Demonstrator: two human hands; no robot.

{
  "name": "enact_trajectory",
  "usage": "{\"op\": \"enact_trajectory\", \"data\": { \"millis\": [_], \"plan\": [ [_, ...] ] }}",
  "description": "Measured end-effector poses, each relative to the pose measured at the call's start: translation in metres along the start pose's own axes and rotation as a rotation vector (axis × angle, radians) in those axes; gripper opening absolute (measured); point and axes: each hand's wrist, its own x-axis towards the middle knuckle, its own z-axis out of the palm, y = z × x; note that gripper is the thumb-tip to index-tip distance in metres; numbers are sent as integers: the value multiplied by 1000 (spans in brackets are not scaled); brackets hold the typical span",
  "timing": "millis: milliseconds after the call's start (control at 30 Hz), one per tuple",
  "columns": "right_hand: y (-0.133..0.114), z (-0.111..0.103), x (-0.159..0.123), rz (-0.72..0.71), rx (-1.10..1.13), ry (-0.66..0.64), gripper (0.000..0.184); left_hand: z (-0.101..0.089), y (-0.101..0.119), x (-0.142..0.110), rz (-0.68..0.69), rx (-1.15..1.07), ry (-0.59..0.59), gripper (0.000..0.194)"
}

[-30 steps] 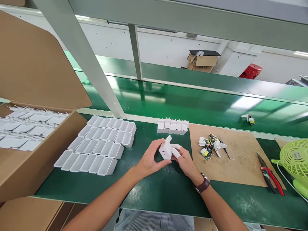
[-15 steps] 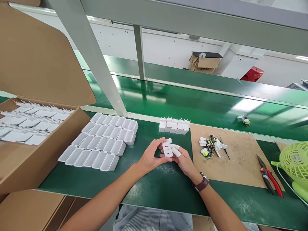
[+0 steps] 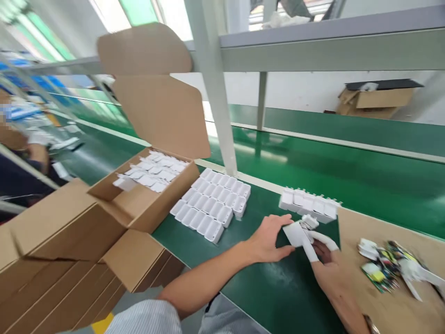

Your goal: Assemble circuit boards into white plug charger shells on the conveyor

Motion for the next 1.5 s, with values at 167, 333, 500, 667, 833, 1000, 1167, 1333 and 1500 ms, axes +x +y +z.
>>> {"op": "enact_trajectory", "data": {
  "millis": [167,333,500,667,833,1000,1167,1333,1500],
  "plan": [
    [5,1,-3,-58,-218,-60,45,-1,-4,1,-141,-137,-29,72],
    [-4,8,-2,-163,-108,-204,73,-6,-4,10,-185,-374,-4,51],
    [-8,5,3,-98,-142,-363,82,-19,-1,16,-155,-463,-7,23],
    [-11,5,6,-88,-103,-404,84,-28,0,20,58,-443,-136,17],
    [-13,6,8,-83,-107,-401,86,-32,4,26,122,-406,-223,25],
    [-15,5,9,-77,-137,-406,87,-36,7,29,96,-365,-300,26],
    [-8,6,10,-126,-143,-407,87,-31,4,27,30,-322,-237,27],
    [-1,9,12,-239,-121,-420,85,-20,3,24,93,-216,-104,28],
    [2,11,12,-270,-131,-413,86,-21,2,22,208,-145,-99,29]
  ]
}}
